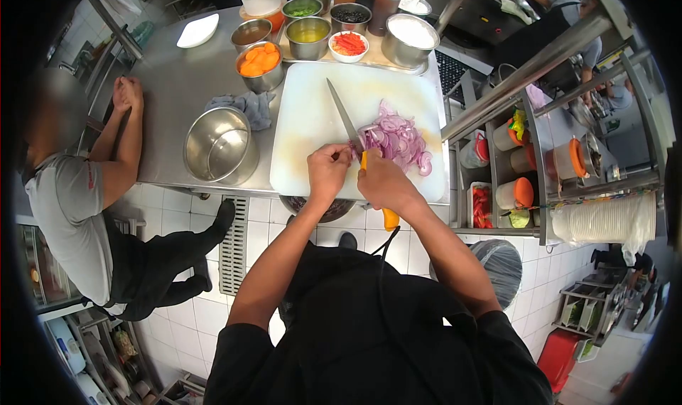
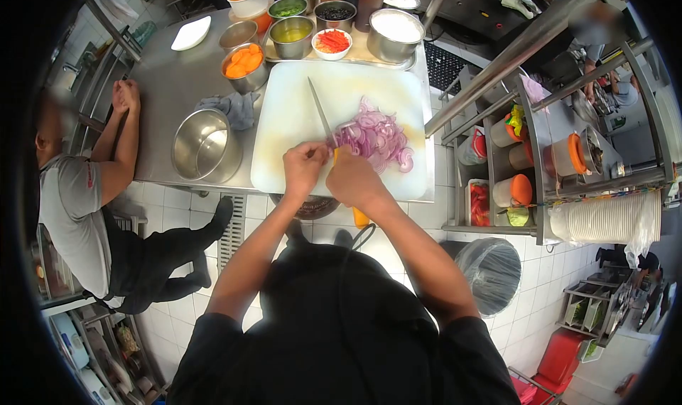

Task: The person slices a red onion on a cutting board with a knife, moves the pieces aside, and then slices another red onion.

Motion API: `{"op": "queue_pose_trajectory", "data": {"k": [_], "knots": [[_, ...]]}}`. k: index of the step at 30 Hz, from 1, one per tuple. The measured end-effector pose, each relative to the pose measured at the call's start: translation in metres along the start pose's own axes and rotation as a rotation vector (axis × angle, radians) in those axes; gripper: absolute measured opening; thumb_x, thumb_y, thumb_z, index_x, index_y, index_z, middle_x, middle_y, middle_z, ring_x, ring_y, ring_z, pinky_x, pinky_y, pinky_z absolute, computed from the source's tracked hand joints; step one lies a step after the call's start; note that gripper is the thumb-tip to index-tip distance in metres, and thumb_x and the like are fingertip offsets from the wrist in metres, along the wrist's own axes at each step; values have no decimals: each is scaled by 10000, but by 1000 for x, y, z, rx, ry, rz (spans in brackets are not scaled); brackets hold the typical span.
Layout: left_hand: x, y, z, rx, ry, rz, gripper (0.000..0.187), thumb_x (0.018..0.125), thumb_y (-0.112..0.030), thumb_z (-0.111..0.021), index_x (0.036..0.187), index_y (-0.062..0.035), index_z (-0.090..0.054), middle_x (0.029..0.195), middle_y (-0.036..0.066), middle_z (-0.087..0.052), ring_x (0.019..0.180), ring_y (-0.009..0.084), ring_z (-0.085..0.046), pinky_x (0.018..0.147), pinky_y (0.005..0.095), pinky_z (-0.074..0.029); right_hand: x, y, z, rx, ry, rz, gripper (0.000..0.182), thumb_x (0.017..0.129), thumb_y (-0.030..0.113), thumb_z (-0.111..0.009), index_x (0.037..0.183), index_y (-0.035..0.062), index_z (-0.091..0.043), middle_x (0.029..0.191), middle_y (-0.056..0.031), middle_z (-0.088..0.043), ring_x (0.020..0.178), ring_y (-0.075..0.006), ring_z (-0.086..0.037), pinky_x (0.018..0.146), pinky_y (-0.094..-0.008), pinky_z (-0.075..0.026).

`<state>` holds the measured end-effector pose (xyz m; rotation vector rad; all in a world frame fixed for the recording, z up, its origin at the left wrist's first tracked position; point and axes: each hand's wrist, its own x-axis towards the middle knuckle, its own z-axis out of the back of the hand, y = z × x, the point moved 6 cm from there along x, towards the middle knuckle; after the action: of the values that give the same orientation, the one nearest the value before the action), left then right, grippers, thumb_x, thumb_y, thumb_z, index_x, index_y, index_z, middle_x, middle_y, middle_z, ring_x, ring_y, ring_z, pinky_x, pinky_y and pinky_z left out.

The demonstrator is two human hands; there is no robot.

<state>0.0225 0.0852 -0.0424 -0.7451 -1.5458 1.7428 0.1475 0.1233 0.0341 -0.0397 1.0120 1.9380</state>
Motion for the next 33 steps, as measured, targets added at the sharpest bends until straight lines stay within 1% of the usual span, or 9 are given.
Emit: {"op": "queue_pose_trajectory", "data": {"k": [9, 12, 15, 18, 21, 23, 26, 32, 33], "knots": [[1, 2, 0, 24, -7, -25, 124, 907, -31, -661, 911, 72, -730, 711, 69, -700, 646, 85, -614, 609, 247, -504, -2, 0, -2, -4, -6, -15, 295, 952, 126, -481, 1110, -115, -412, 707, -264, -645, 502, -336, -646, 497, -435, -529], [0, -2, 1, 41, -5, -29, 130, 901, -40, -663, 911, 69, -732, 710, 64, -701, 649, 81, -612, 609, 242, -499, -4, 3, 0, 25, 19, -49, 281, 945, 123, -486, 1097, -102, -419, 717, -273, -645, 519, -352, -653, 528, -441, -537], [0, 1, 2, 50, -26, -46, 138, 893, -56, -668, 920, 61, -737, 717, 64, -706, 657, 78, -612, 613, 240, -497, 9, -13, -13, -112, -107, 56, 276, 932, 128, -500, 1090, -86, -425, 770, -304, -651, 635, -428, -672, 630, -496, -543], [3, -1, 1, 82, -48, -116, 150, 887, -71, -676, 933, 55, -741, 731, 67, -713, 669, 76, -616, 623, 241, -500, 19, -26, -21, -165, -235, 77, 285, 921, 137, -517, 1087, -76, -427, 824, -332, -650, 783, -496, -659, 745, -549, -515], [-3, -1, 3, 141, -61, -108, 153, 883, -75, -681, 947, 48, -745, 752, 70, -720, 687, 77, -625, 637, 241, -506, 22, -33, -17, -90, -161, 44, 311, 919, 148, -530, 1112, -72, -424, 865, -346, -650, 887, -519, -637, 811, -576, -486], [-2, -3, 2, 144, -62, -113, 149, 882, -69, -682, 954, 44, -747, 767, 67, -722, 699, 79, -632, 647, 240, -510, 21, -31, -12, -98, -153, 41, 319, 921, 154, -535, 1123, -71, -434, 862, -345, -649, 881, -516, -639, 806, -575, -487], [-2, 6, 2, 25, -112, -88, 118, 832, -48, -705, 919, 19, -746, 791, 144, -710, 653, 178, -671, 624, 297, -518, 17, -25, -3, -101, -181, 68, 325, 923, 163, -540, 1133, -69, -452, 864, -343, -649, 877, -517, -636, 801, -577, -485], [-12, 4, 25, 12, -159, -95, 146, 869, -60, -708, 982, 27, -740, 796, 74, -707, 675, 127, -645, 648, 267, -516, 2, -20, 6, -44, -207, 97, 346, 929, 195, -566, 1138, -63, -469, 874, -343, -647, 876, -523, -629, 799, -569, -478], [-17, -2, 28, -16, -65, -7, 150, 875, -68, -707, 991, 23, -740, 800, 60, -701, 679, 120, -638, 648, 263, -513, -1, -18, 6, -24, -207, 108, 349, 929, 200, -570, 1140, -60, -470, 872, -343, -647, 876, -524, -628, 801, -566, -477]]}}
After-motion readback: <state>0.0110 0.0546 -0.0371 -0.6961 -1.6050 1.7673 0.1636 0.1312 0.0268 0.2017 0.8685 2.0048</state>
